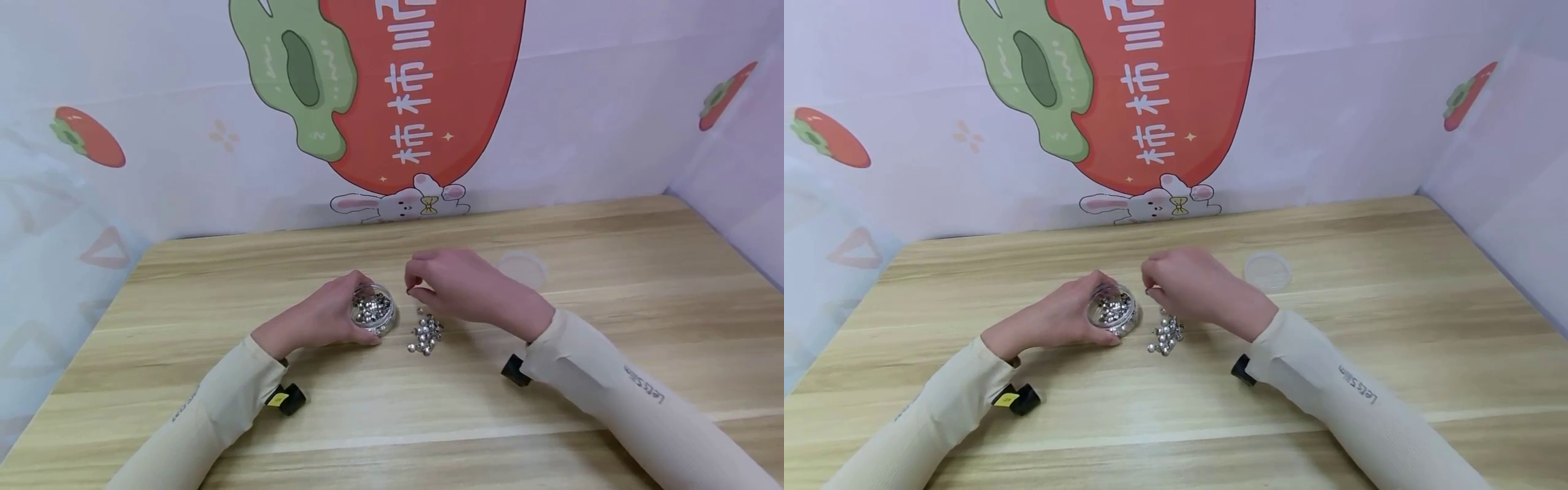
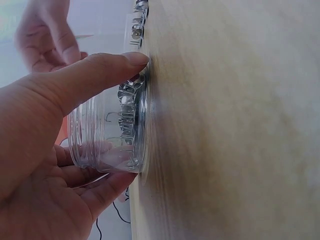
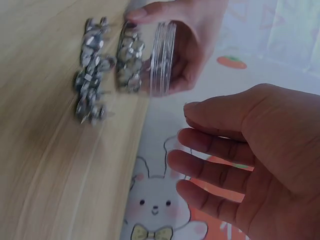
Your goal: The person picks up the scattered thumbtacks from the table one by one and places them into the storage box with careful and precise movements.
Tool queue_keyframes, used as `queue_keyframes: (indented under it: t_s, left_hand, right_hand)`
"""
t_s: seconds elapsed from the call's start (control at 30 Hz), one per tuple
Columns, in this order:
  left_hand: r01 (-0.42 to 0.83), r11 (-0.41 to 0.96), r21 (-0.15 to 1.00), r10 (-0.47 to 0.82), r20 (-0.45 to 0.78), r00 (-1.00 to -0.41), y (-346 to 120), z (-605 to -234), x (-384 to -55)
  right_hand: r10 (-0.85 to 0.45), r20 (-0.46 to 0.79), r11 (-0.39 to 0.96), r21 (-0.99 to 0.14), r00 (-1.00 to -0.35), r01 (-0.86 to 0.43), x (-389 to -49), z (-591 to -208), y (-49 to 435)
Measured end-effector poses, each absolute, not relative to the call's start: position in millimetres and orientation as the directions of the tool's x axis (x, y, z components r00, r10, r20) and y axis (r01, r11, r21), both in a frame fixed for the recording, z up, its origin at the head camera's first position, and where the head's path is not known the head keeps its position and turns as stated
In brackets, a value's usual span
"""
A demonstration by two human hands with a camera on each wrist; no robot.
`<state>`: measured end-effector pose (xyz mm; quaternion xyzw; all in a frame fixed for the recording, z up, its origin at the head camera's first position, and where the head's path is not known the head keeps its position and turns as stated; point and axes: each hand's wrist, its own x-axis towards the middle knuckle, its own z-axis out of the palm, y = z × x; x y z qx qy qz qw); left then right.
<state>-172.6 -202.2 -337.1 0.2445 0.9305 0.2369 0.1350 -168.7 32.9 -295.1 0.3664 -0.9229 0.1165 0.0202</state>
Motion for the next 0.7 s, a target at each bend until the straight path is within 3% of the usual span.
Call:
queue_keyframes:
  t_s: [0.3, 0.7]
  left_hand:
    - [0.41, 0.753, 0.515, 0.537, -0.121, -0.835, -202.2, -337.0, -172.8]
    - [0.412, 0.759, 0.504, 0.532, -0.117, -0.838, -202.0, -337.6, -173.4]
  right_hand:
    - [-0.721, 0.146, 0.65, -0.197, -0.678, -0.734, -170.4, -294.4, 0.7]
    - [-0.706, 0.112, 0.667, -0.229, -0.699, -0.709, -171.6, -292.0, 4.2]
